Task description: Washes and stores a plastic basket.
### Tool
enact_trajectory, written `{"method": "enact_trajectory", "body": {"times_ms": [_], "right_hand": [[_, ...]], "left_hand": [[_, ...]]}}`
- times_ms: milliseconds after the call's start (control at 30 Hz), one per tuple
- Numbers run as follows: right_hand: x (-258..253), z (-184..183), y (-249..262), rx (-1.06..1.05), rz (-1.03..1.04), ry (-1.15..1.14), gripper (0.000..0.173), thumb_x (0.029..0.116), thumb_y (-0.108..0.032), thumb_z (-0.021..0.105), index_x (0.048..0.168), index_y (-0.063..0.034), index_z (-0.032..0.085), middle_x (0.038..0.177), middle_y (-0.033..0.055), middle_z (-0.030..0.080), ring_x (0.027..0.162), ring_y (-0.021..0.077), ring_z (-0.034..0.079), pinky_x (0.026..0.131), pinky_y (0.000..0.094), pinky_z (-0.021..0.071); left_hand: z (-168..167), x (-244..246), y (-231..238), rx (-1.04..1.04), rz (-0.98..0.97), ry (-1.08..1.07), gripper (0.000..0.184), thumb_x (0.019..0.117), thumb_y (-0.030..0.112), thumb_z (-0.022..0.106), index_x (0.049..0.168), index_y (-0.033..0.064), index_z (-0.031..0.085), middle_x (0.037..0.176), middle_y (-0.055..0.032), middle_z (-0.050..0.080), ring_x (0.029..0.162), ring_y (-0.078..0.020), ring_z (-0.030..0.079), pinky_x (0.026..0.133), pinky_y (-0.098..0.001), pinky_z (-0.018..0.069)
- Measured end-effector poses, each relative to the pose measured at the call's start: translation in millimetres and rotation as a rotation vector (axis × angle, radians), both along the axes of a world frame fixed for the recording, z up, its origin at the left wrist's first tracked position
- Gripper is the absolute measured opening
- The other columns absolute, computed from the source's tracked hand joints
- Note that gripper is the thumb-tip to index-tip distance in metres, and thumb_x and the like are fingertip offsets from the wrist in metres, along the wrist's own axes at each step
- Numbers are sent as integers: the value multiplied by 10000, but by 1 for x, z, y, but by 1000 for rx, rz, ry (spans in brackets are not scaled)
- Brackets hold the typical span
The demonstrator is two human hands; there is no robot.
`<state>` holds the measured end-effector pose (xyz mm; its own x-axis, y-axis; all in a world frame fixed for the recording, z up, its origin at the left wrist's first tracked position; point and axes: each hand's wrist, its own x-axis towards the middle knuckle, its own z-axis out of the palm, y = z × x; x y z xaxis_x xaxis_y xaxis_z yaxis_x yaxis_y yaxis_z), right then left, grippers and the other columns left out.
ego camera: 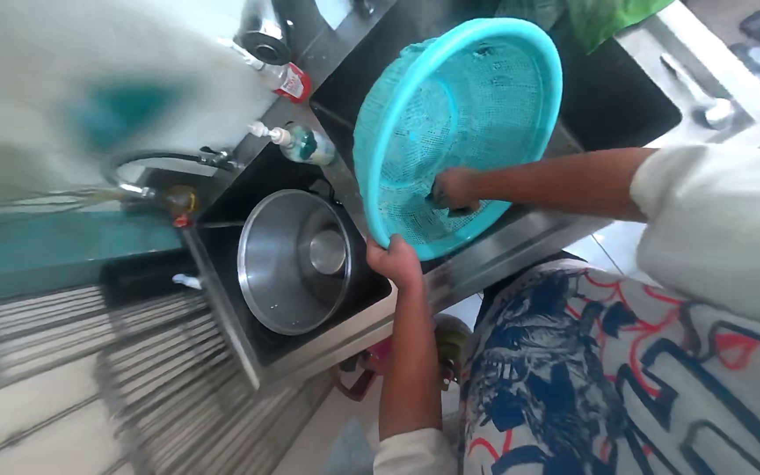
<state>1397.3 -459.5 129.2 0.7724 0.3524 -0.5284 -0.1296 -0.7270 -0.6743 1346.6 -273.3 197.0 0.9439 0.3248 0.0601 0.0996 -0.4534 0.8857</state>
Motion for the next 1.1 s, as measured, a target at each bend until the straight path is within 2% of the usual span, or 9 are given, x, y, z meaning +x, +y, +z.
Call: {"method": "enact_trajectory", "body": {"times_ms": [100, 200, 233, 433, 500, 567, 733, 967, 1100], "right_hand": [[-15, 28, -62, -56, -140, -122, 265, 958, -366, 737, 968, -105, 780, 905, 123, 742, 856, 332, 723, 802, 629, 583], [-55, 56, -140, -64, -223, -159, 169, 943, -227, 761, 850, -86, 768, 781, 104, 716, 759, 296, 700, 743, 594, 574], [-70, 73, -160, -112, -211, -107, 153, 960, -165, 735, 841, -74, 761, 787, 112, 709, 778, 301, 693, 754, 588, 562], [-116, 121, -234, -285, -447, -154, 167, 1009, -73, 631, 1014, -48, 797, 905, 210, 739, 874, 427, 701, 791, 701, 519], [-101, 143, -223, -209, -606, -277, 202, 1022, -34, 594, 1131, -17, 763, 957, 261, 714, 884, 447, 671, 808, 712, 490], [-78, 153, -208, -84, -635, -436, 244, 996, 7, 567, 1159, -11, 748, 955, 223, 705, 828, 342, 654, 778, 606, 517], [-5, 156, -174, 112, -431, -704, 308, 942, -44, 541, 1179, 0, 732, 1050, 202, 687, 863, 238, 644, 803, 446, 546], [73, 175, -23, 236, 110, -617, 305, 913, 43, 630, 1184, -26, 752, 1087, 216, 683, 925, 314, 663, 852, 492, 554], [112, 148, 88, 30, 498, -529, 290, 976, -45, 637, 1241, -88, 747, 1201, 225, 682, 1122, 401, 661, 997, 595, 506]], "left_hand": [[-12, -2, 4, 89, -170, -245, 367, 797, -125, 600, 1156, -123, 675, 1139, -194, 716, 1006, -163, 705, 871, -303, 581], [-26, 1, 6, 248, -299, -491, 26, 718, -44, 625, 711, -68, 634, 1254, -275, 676, 1149, -284, 693, 917, -332, 586], [-29, 2, 5, 274, -318, -524, 85, 718, -36, 625, 642, -38, 589, 1250, -290, 673, 1144, -304, 698, 904, -332, 591], [-45, 5, 1, 306, -355, -595, 147, 752, -26, 605, 618, -34, 544, 1212, -330, 676, 1174, -373, 686, 946, -368, 584], [-47, 2, 0, 316, -389, -616, 157, 773, -9, 623, 630, -28, 561, 1224, -319, 677, 1200, -392, 668, 983, -392, 570], [-47, -2, -1, 343, -427, -626, 152, 787, 15, 624, 645, -10, 575, 1223, -302, 684, 1211, -407, 657, 1012, -419, 554], [-47, -13, 1, 387, -498, -627, 130, 786, 46, 624, 667, 12, 584, 1217, -296, 690, 1208, -444, 649, 1055, -490, 518], [-49, -26, -4, 378, -561, -481, 83, 703, 15, 666, 762, -18, 715, 1296, -257, 672, 1258, -489, 598, 1077, -557, 476], [-41, -24, -6, 360, -550, -428, 121, 688, -21, 696, 802, -19, 738, 1292, -236, 682, 1268, -489, 596, 1081, -613, 451]]}}
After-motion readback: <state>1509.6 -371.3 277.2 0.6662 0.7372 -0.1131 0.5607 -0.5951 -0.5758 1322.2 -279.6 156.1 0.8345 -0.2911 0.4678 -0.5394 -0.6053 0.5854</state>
